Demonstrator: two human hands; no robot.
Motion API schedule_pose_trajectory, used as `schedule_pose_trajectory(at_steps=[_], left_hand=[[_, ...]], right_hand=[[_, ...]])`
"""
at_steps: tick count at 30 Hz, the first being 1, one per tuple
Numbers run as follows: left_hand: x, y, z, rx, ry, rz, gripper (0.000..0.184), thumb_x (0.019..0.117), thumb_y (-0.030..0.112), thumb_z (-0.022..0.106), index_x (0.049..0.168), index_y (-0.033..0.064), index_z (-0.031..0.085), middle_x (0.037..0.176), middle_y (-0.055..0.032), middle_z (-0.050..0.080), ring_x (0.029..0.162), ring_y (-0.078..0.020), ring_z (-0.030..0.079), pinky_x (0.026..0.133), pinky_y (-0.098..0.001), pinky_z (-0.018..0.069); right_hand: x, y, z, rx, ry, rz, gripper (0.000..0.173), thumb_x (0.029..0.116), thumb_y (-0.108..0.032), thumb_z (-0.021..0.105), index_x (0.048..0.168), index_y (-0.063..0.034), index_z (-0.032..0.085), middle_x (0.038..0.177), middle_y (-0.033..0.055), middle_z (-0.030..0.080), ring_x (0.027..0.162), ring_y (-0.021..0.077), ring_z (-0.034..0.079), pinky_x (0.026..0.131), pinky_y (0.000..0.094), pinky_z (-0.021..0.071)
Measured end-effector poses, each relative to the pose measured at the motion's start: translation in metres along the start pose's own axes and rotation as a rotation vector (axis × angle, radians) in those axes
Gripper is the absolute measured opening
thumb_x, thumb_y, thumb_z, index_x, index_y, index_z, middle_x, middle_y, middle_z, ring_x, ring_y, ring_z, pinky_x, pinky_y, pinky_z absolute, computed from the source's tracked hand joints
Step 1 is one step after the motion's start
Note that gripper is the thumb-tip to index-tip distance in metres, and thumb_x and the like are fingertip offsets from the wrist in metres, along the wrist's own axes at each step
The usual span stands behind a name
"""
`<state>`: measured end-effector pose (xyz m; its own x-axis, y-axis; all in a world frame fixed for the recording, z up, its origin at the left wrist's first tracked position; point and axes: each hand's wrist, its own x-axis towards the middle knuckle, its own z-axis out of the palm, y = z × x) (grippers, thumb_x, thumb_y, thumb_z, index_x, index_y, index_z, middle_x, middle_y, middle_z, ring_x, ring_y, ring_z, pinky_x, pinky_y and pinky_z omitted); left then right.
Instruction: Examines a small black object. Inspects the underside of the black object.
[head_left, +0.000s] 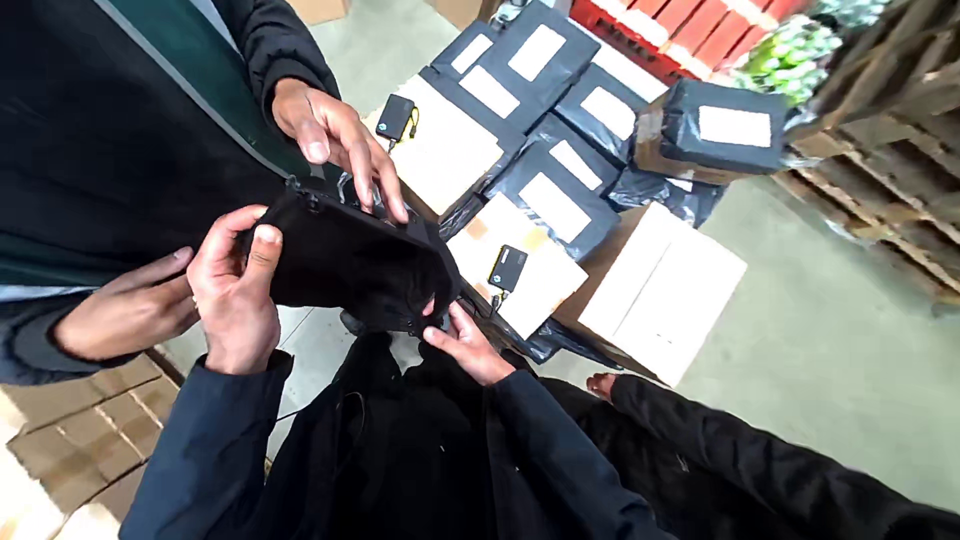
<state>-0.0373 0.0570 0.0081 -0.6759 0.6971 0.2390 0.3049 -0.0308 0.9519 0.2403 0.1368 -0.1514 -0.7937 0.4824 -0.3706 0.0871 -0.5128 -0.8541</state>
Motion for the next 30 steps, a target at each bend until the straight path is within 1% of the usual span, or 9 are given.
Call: schedule_pose_trajectory(at_steps=[4, 8, 15, 19, 21, 24, 26, 28, 30], left_hand=[[-0.024, 0.023, 0.009, 0.312, -0.007, 0.266, 0.032, 0.1030, 0.036, 0.060, 0.114, 0.0079, 0.071, 0.117, -0.0027, 0.068, 0.113, -0.0139, 0.064, 0.101, -0.0358, 0.0536], [-0.042, 0.034, 0.023, 0.344, 0.002, 0.452, 0.025, 0.0994, 0.031, 0.068, 0.111, 0.0088, 0.072, 0.111, -0.0033, 0.072, 0.108, -0.0148, 0.068, 0.097, -0.0354, 0.0581], [-0.050, 0.034, 0.022, 0.300, 0.069, 0.501, 0.025, 0.0971, 0.029, 0.072, 0.107, 0.0070, 0.073, 0.108, -0.0051, 0.072, 0.106, -0.0161, 0.069, 0.093, -0.0319, 0.0593], [-0.048, 0.033, 0.020, 0.274, 0.084, 0.503, 0.024, 0.0979, 0.030, 0.071, 0.109, 0.0081, 0.073, 0.109, -0.0036, 0.072, 0.106, -0.0151, 0.069, 0.094, -0.0321, 0.0587], [-0.046, 0.032, 0.017, 0.277, 0.090, 0.438, 0.025, 0.0991, 0.031, 0.069, 0.110, 0.0096, 0.072, 0.110, -0.0017, 0.072, 0.107, -0.0128, 0.068, 0.097, -0.0332, 0.0569], [-0.044, 0.016, 0.007, 0.238, 0.148, 0.239, 0.027, 0.1013, 0.030, 0.065, 0.114, 0.0070, 0.071, 0.115, -0.0033, 0.069, 0.110, -0.0129, 0.065, 0.098, -0.0344, 0.0550], [-0.041, 0.000, 0.001, 0.118, 0.204, 0.089, 0.028, 0.1035, 0.027, 0.061, 0.120, 0.0050, 0.067, 0.118, -0.0029, 0.068, 0.110, -0.0119, 0.065, 0.099, -0.0338, 0.0552], [-0.042, -0.012, 0.002, -0.101, 0.249, -0.103, 0.026, 0.1056, 0.024, 0.058, 0.125, 0.0079, 0.064, 0.117, 0.0001, 0.069, 0.107, -0.0116, 0.067, 0.096, -0.0339, 0.0575], [-0.044, -0.021, 0.007, -0.300, 0.250, -0.296, 0.025, 0.1088, 0.026, 0.050, 0.128, 0.0136, 0.062, 0.113, 0.0011, 0.070, 0.104, -0.0126, 0.069, 0.093, -0.0364, 0.0596]], right_hand=[[0.007, 0.007, 0.005, -0.092, -0.049, 0.004, 0.047, 0.0941, -0.024, 0.075, 0.131, -0.0057, 0.053, 0.123, 0.0076, 0.064, 0.108, 0.0185, 0.067, 0.090, 0.0367, 0.0606], [0.007, 0.002, 0.007, -0.109, -0.079, 0.083, 0.061, 0.0919, -0.020, 0.077, 0.141, -0.0016, 0.045, 0.127, 0.0098, 0.066, 0.115, 0.0187, 0.067, 0.100, 0.0368, 0.0582], [0.001, -0.013, -0.005, -0.109, -0.110, 0.036, 0.058, 0.0852, -0.010, 0.081, 0.133, -0.0006, 0.050, 0.115, 0.0063, 0.072, 0.103, 0.0159, 0.071, 0.092, 0.0354, 0.0610], [-0.003, -0.015, -0.016, -0.043, -0.098, 0.024, 0.062, 0.0849, -0.012, 0.082, 0.136, -0.0029, 0.047, 0.118, 0.0076, 0.072, 0.107, 0.0184, 0.071, 0.094, 0.0367, 0.0604], [-0.007, -0.017, -0.025, -0.069, -0.103, -0.017, 0.061, 0.0864, -0.027, 0.082, 0.135, -0.0079, 0.052, 0.112, 0.0039, 0.072, 0.100, 0.0144, 0.071, 0.089, 0.0335, 0.0598], [-0.022, -0.052, -0.018, -0.161, -0.041, -0.115, 0.050, 0.0924, -0.045, 0.073, 0.132, -0.0173, 0.061, 0.095, -0.0024, 0.069, 0.077, 0.0065, 0.063, 0.072, 0.0266, 0.0558], [-0.039, -0.098, 0.000, -0.170, -0.021, -0.143, 0.051, 0.0935, -0.036, 0.075, 0.138, -0.0182, 0.057, 0.097, 0.0000, 0.070, 0.077, 0.0085, 0.065, 0.071, 0.0266, 0.0578], [-0.054, -0.138, 0.017, -0.119, -0.100, -0.159, 0.062, 0.0947, -0.020, 0.074, 0.148, -0.0138, 0.044, 0.107, 0.0063, 0.070, 0.089, 0.0165, 0.070, 0.080, 0.0326, 0.0613], [-0.063, -0.163, 0.031, -0.041, -0.196, -0.198, 0.061, 0.0974, -0.008, 0.067, 0.150, -0.0102, 0.037, 0.119, 0.0130, 0.069, 0.099, 0.0238, 0.071, 0.086, 0.0367, 0.0615]])
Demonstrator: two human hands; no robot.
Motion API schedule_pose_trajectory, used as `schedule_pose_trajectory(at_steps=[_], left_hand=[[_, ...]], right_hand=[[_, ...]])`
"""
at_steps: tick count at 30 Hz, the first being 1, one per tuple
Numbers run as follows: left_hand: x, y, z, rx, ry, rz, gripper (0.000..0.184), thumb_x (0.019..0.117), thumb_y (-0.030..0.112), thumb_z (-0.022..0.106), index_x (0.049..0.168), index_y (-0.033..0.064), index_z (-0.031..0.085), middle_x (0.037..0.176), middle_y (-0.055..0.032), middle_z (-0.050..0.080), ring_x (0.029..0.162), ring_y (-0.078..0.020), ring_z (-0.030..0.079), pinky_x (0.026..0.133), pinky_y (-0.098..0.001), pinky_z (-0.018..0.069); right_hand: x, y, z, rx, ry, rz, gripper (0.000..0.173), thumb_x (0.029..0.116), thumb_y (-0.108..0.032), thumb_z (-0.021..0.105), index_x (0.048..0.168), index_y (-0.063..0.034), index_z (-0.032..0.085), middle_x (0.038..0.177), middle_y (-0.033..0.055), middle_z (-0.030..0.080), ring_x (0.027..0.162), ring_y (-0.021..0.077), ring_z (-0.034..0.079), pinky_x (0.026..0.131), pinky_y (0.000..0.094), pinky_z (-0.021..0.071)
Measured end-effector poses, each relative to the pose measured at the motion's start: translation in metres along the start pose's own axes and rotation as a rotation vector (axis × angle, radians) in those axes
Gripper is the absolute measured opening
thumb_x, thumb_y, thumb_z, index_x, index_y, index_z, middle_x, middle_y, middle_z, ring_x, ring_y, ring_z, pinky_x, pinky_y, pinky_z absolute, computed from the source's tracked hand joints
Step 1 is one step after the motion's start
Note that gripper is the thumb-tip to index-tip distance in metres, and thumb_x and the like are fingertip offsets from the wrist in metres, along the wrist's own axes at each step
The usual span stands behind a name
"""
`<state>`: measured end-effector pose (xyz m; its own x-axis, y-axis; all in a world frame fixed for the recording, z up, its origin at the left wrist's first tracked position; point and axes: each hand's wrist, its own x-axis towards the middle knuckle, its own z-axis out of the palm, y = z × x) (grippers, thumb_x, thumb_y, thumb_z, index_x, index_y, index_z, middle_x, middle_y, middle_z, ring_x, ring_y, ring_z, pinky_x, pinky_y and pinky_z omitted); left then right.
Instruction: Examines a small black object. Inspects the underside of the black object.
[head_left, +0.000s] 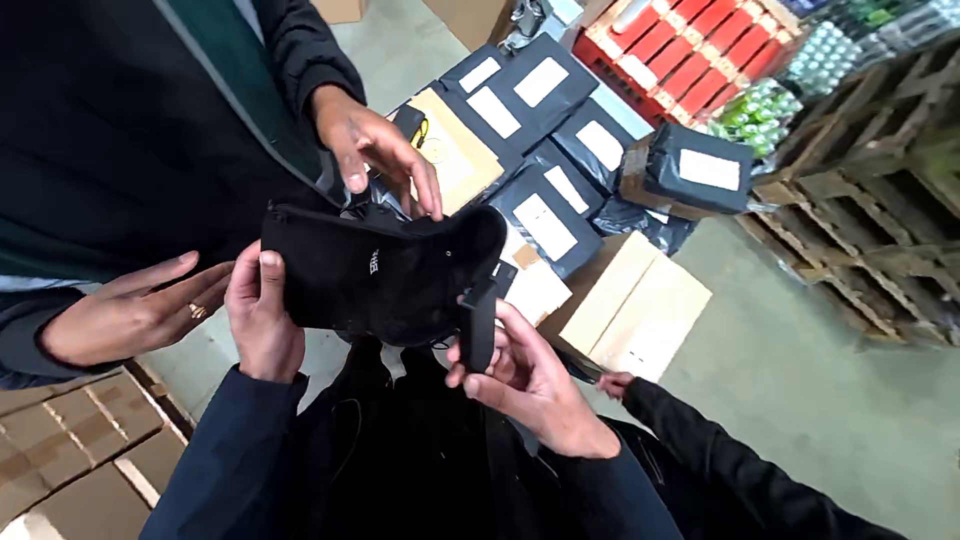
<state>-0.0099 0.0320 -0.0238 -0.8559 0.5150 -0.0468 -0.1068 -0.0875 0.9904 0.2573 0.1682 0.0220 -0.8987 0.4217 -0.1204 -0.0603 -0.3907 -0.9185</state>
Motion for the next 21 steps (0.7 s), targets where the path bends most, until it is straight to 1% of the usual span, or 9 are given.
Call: schedule_pose_trajectory(at_steps=[3, 6, 8, 10, 13, 15, 17, 19, 21], left_hand=[[-0.002, -0.021, 0.001, -0.146, -0.023, -0.231, 0.030, 0.1106, 0.034, 0.043, 0.131, 0.0180, 0.059, 0.116, -0.0012, 0.069, 0.108, -0.0155, 0.068, 0.094, -0.0418, 0.0588], [-0.010, -0.036, 0.004, -0.261, -0.026, -0.388, 0.035, 0.1094, 0.039, 0.046, 0.135, 0.0188, 0.059, 0.121, -0.0044, 0.070, 0.112, -0.0187, 0.068, 0.095, -0.0456, 0.0586], [-0.014, -0.043, 0.006, -0.318, -0.029, -0.458, 0.036, 0.1090, 0.039, 0.047, 0.135, 0.0181, 0.059, 0.121, -0.0056, 0.070, 0.112, -0.0192, 0.068, 0.094, -0.0454, 0.0591], [-0.018, -0.049, 0.006, -0.349, -0.036, -0.505, 0.034, 0.1091, 0.037, 0.047, 0.132, 0.0165, 0.061, 0.119, -0.0069, 0.071, 0.110, -0.0199, 0.069, 0.093, -0.0460, 0.0595], [-0.031, -0.056, 0.004, -0.349, -0.120, -0.505, 0.036, 0.1102, 0.036, 0.043, 0.133, 0.0145, 0.060, 0.120, -0.0089, 0.070, 0.109, -0.0216, 0.069, 0.090, -0.0463, 0.0603], [-0.046, -0.008, 0.020, -0.312, -0.110, -0.577, 0.038, 0.1126, 0.032, 0.034, 0.135, 0.0085, 0.054, 0.117, -0.0097, 0.069, 0.106, -0.0189, 0.069, 0.088, -0.0407, 0.0598], [-0.049, 0.098, 0.069, -0.138, -0.012, -0.752, 0.033, 0.1132, 0.017, 0.018, 0.124, 0.0031, 0.047, 0.102, -0.0044, 0.057, 0.094, -0.0082, 0.060, 0.085, -0.0259, 0.0520], [-0.049, 0.161, 0.101, -0.051, -0.015, -0.591, 0.029, 0.1055, -0.003, 0.027, 0.090, -0.0004, 0.051, 0.075, -0.0001, 0.055, 0.070, 0.0009, 0.057, 0.071, -0.0131, 0.0492], [-0.049, 0.180, 0.111, -0.125, -0.048, -0.426, 0.034, 0.1006, -0.010, 0.032, 0.076, 0.0041, 0.051, 0.065, 0.0056, 0.052, 0.063, 0.0063, 0.054, 0.067, -0.0081, 0.0469]], right_hand=[[0.002, -0.018, 0.017, 0.054, -0.051, -0.054, 0.056, 0.0998, 0.000, 0.058, 0.151, -0.0077, 0.036, 0.131, 0.0185, 0.065, 0.109, 0.0305, 0.070, 0.089, 0.0395, 0.0614], [0.003, -0.027, 0.028, 0.093, -0.085, -0.073, 0.060, 0.1017, 0.002, 0.051, 0.157, -0.0065, 0.029, 0.141, 0.0217, 0.058, 0.119, 0.0373, 0.066, 0.093, 0.0452, 0.0613], [0.003, -0.031, 0.035, 0.016, -0.025, -0.075, 0.065, 0.1019, -0.001, 0.054, 0.160, -0.0105, 0.026, 0.137, 0.0180, 0.062, 0.108, 0.0310, 0.070, 0.084, 0.0387, 0.0629], [0.004, -0.036, 0.041, -0.238, 0.072, -0.081, 0.066, 0.1026, -0.010, 0.059, 0.161, -0.0137, 0.027, 0.130, 0.0082, 0.068, 0.093, 0.0205, 0.073, 0.076, 0.0324, 0.0638], [0.006, -0.049, 0.053, -0.721, 0.193, -0.124, 0.059, 0.1022, -0.025, 0.062, 0.155, -0.0157, 0.039, 0.103, -0.0074, 0.076, 0.077, 0.0040, 0.069, 0.068, 0.0247, 0.0612], [0.006, -0.067, 0.064, -0.945, 0.216, -0.160, 0.047, 0.1006, -0.030, 0.063, 0.142, -0.0152, 0.049, 0.090, -0.0089, 0.074, 0.070, 0.0011, 0.067, 0.062, 0.0231, 0.0587], [0.007, -0.085, 0.073, -1.096, 0.238, -0.241, 0.038, 0.0981, -0.035, 0.065, 0.129, -0.0150, 0.058, 0.079, -0.0073, 0.069, 0.063, 0.0010, 0.063, 0.054, 0.0208, 0.0534], [0.008, -0.097, 0.080, -1.211, 0.275, -0.340, 0.032, 0.0970, -0.036, 0.065, 0.121, -0.0153, 0.066, 0.071, -0.0059, 0.065, 0.056, 0.0021, 0.057, 0.047, 0.0193, 0.0460], [0.011, -0.099, 0.087, -1.276, 0.330, -0.471, 0.028, 0.0969, -0.034, 0.068, 0.117, -0.0148, 0.073, 0.070, -0.0033, 0.066, 0.054, 0.0050, 0.056, 0.046, 0.0208, 0.0426]])
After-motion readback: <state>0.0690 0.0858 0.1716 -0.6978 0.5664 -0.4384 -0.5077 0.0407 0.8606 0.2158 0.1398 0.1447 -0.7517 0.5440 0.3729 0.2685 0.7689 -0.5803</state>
